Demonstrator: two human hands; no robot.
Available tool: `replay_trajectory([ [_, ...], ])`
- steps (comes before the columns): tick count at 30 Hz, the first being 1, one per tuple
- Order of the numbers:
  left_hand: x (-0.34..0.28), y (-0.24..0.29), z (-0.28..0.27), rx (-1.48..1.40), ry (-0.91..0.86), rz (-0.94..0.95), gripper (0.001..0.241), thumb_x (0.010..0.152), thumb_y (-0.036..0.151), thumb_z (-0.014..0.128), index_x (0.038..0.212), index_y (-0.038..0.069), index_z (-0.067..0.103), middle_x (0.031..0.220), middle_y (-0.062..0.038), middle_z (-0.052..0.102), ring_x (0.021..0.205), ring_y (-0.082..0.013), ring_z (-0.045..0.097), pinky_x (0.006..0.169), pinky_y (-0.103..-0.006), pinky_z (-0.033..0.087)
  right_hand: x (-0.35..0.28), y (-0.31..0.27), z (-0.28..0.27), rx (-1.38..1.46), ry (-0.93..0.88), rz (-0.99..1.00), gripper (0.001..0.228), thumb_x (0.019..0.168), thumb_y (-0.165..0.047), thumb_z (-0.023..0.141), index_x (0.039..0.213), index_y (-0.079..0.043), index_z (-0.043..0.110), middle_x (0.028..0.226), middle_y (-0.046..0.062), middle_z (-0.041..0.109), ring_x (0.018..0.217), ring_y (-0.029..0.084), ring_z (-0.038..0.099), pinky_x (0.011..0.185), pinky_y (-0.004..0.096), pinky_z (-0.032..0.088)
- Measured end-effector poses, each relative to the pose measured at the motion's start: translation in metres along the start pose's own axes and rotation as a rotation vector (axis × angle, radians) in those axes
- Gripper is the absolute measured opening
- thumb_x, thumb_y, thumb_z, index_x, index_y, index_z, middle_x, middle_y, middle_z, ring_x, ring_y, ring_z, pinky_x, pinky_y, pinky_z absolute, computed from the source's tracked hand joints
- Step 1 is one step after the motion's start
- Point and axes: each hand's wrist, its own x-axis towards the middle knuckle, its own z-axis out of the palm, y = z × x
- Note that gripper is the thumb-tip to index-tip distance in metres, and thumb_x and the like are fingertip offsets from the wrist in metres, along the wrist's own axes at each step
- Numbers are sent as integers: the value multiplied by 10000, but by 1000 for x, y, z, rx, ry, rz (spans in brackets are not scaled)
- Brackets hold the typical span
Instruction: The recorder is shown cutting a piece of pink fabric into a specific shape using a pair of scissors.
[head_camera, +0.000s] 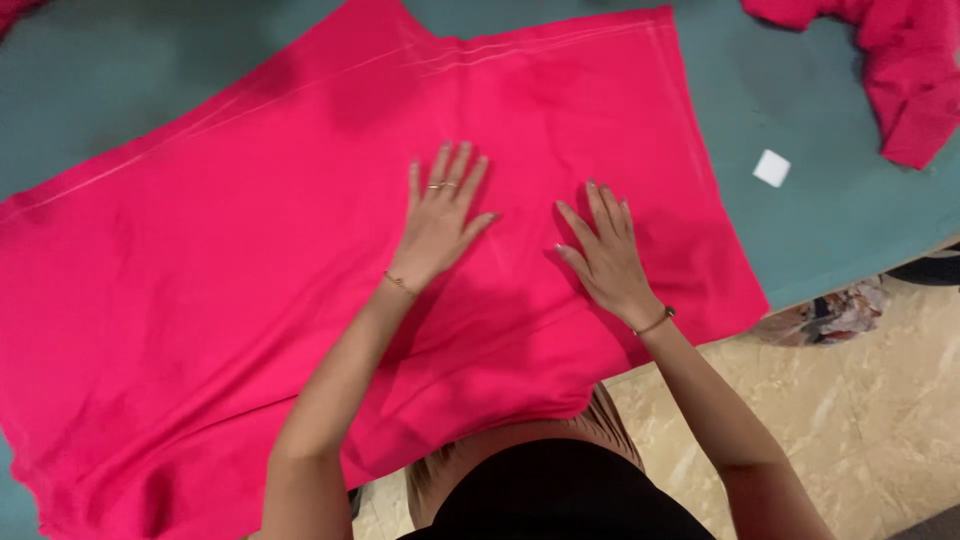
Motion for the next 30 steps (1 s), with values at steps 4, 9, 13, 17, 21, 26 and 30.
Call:
replay_trajectory([
  [4, 38, 60, 22, -81, 38, 204, 768, 1025, 518, 567, 1628, 111, 320, 1704, -130, 224, 1589, -322, 120, 1265, -635, 103, 17, 37, -5, 47, 29, 13, 586, 1066, -389, 576, 1576, -123, 465, 1688, 213, 266, 1574, 404, 217, 1267, 600, 182],
  [9, 49, 79, 40, 15, 50, 269, 605, 995, 371, 633, 1513, 100, 477, 1636, -124, 391, 1558, -304, 279, 1258, -631, 168, 13, 52, 4, 162, -37, -74, 618, 1036, -418, 606, 1556, -111, 472, 1649, 164, 329, 1565, 354, 274, 1286, 573, 220],
  [13, 43, 87, 30, 125, 37, 224, 474, 966, 230, 662, 1411, 82, 595, 1578, -129, 514, 1497, -315, 418, 1221, -619, 273, -8, 47, -6, 310, -173, -203, 651, 1030, -424, 591, 1567, -102, 417, 1665, 202, 285, 1569, 366, 213, 1267, 575, 178],
  [17, 39, 102, 23, 127, 37, 166, 484, 938, 227, 671, 1400, 101, 602, 1550, -113, 524, 1467, -318, 450, 1193, -648, 297, -16, 70, -27, 405, -241, -243, 673, 1024, -439, 575, 1585, -122, 382, 1682, 189, 286, 1587, 337, 215, 1289, 552, 187],
  [21, 31, 125, 22, 216, 24, 18, 493, 965, 262, 665, 1432, 125, 586, 1565, -105, 508, 1452, -310, 458, 1184, -638, 321, -7, 127, -44, 332, -151, -198, 645, 1031, -436, 591, 1584, -151, 419, 1663, 168, 323, 1579, 350, 246, 1293, 551, 212],
  [26, 27, 153, 16, 313, -29, -160, 664, 879, 377, 691, 1471, 122, 531, 1583, -132, 463, 1426, -367, 439, 1105, -661, 347, 31, 192, -43, 210, -10, -107, 618, 1069, -420, 578, 1593, -130, 427, 1679, 192, 303, 1590, 381, 241, 1303, 559, 227],
  [30, 47, 154, 11, 282, -136, -283, 728, 879, 457, 693, 1499, 147, 468, 1565, -133, 436, 1387, -423, 429, 1067, -686, 355, 82, 185, -39, 123, -31, -179, 643, 1080, -400, 574, 1616, -93, 395, 1702, 233, 220, 1586, 420, 178, 1276, 596, 162],
])
